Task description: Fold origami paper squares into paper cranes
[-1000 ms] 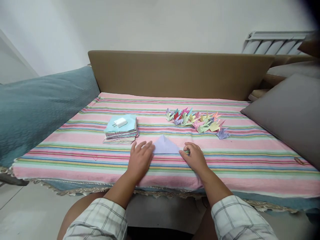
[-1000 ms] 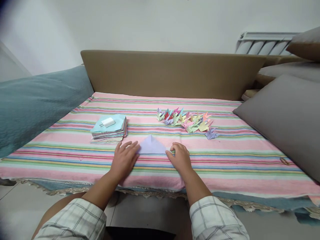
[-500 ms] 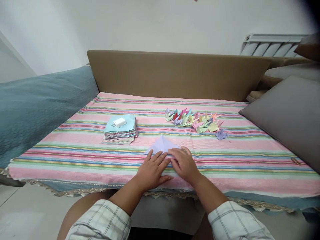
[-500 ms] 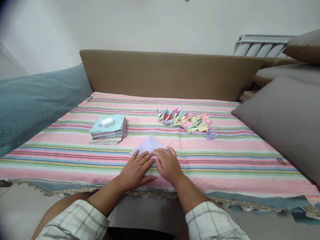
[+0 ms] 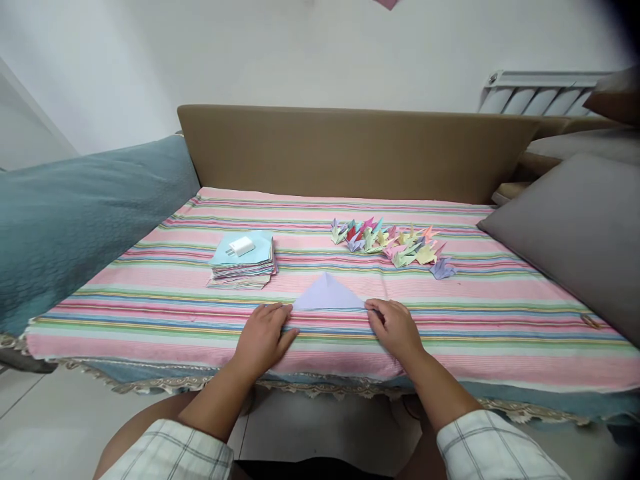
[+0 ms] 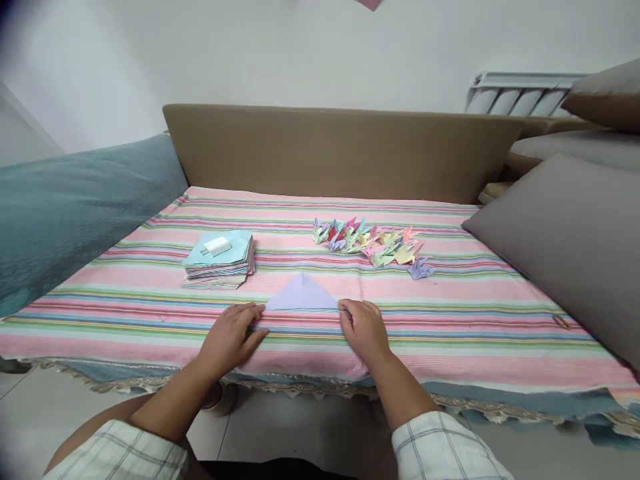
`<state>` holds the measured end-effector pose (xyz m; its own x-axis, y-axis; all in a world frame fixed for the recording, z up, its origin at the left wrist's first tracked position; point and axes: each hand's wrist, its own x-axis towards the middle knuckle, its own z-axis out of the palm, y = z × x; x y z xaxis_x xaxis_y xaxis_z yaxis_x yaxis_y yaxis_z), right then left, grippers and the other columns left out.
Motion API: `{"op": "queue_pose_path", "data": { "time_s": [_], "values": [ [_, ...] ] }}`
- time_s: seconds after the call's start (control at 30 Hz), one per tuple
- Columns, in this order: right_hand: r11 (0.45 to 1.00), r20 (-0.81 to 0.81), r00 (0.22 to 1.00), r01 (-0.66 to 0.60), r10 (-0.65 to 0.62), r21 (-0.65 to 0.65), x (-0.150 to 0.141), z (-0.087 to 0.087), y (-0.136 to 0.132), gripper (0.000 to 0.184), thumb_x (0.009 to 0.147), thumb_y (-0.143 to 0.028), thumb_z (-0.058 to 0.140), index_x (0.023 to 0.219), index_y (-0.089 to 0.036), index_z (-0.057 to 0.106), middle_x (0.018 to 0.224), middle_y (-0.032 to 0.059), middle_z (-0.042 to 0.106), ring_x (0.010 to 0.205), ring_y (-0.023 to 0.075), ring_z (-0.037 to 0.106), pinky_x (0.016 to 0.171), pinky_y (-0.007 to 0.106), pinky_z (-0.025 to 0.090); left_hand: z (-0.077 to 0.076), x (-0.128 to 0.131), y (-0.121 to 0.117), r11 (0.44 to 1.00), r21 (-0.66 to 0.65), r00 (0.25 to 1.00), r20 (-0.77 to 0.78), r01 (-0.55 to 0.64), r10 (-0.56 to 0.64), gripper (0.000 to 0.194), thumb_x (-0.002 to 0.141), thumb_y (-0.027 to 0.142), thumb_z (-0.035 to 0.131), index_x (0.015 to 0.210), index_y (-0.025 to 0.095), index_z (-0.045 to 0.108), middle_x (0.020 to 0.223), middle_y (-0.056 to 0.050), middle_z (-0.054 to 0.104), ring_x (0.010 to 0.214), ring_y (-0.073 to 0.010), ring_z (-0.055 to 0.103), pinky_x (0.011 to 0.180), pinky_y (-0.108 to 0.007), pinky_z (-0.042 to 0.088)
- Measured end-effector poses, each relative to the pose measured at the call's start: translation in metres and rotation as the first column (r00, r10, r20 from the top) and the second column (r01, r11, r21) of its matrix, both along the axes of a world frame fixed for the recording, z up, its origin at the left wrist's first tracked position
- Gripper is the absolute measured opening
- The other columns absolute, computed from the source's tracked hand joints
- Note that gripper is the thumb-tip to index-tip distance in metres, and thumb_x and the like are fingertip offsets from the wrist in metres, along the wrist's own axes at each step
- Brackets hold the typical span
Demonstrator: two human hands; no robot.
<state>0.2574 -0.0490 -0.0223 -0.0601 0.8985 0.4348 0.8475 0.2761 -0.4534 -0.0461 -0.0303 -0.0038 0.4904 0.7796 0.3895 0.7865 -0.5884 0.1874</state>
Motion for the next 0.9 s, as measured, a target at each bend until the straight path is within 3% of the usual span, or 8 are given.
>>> {"op": "queue_pose_path", "data": {
  "time_s": [0.1,0.27,0.47,0.57,0.77,0.9],
  "values": [
    [1.0,-0.064,0.998,0.017,-0.016,0.016,-0.006,-0.002,0.004,0.027,0.084,-0.032,0.045,0.104,-0.022,0.061,0.095,0.0063,0.067,0.088,0.0236,0.061,0.085,0.041,0.044,0.001,-0.001,0.007,0.995,-0.015,0.993,0.067,-0.096,0.097,0.029,0.084,0.038,0.053,0.107,0.021,0.058,0.104,-0.008,0.067,0.098,-0.0249,0.061,0.084,-0.04,0.048],
    [0.999,-0.108,0.994,0.036,-0.034,0.015,-0.011,-0.008,0.015,0.037,0.08,-0.035,0.052,0.113,-0.02,0.061,0.117,0.0116,0.058,0.109,0.0284,0.052,0.092,0.046,0.043,-0.001,0.014,0.021,0.99,0.043,0.987,0.093,-0.137,0.133,0.038,0.082,0.039,0.056,0.115,0.02,0.056,0.125,-0.011,0.058,0.113,-0.027,0.055,0.094,-0.044,0.044],
    [0.999,-0.185,0.982,-0.032,0.037,0.031,-0.003,-0.013,0.02,0.024,0.08,-0.028,0.054,0.099,-0.021,0.067,0.118,0.0111,0.056,0.11,0.0265,0.051,0.092,0.045,0.045,0.0,0.023,0.027,0.989,-0.032,0.979,0.142,-0.145,0.148,0.013,0.077,0.023,0.058,0.087,0.022,0.066,0.129,-0.008,0.056,0.114,-0.0267,0.053,0.093,-0.046,0.043],
    [0.987,-0.167,0.976,-0.123,0.14,0.105,0.0,-0.012,0.019,0.024,0.081,-0.016,0.046,0.087,-0.022,0.069,0.117,0.0095,0.055,0.11,0.0241,0.05,0.093,0.044,0.045,0.0,0.023,0.026,0.994,-0.007,0.977,0.183,-0.106,0.106,0.019,0.075,0.011,0.052,0.079,0.023,0.066,0.124,-0.004,0.06,0.113,-0.0245,0.053,0.093,-0.047,0.043],
    [0.977,-0.084,0.977,-0.187,0.196,0.098,0.004,-0.015,0.016,0.038,0.074,-0.004,0.041,0.083,-0.024,0.072,0.118,0.0073,0.057,0.11,0.0243,0.048,0.094,0.047,0.043,0.0,0.02,0.017,0.996,0.043,0.997,0.022,-0.076,0.075,0.025,0.074,0.008,0.053,0.081,0.027,0.068,0.12,0.001,0.063,0.117,-0.0305,0.049,0.1,-0.06,0.029],
    [0.984,-0.089,0.981,-0.171,0.174,0.045,0.004,-0.013,0.015,0.036,0.075,-0.006,0.041,0.085,-0.023,0.071,0.119,0.0077,0.056,0.113,0.0254,0.046,0.095,0.048,0.042,0.004,0.018,0.015,0.993,0.005,0.992,-0.044,-0.121,0.122,0.026,0.076,0.012,0.05,0.088,0.026,0.068,0.128,-0.001,0.058,0.122,-0.0309,0.045,0.102,-0.058,0.028]
  ]
}}
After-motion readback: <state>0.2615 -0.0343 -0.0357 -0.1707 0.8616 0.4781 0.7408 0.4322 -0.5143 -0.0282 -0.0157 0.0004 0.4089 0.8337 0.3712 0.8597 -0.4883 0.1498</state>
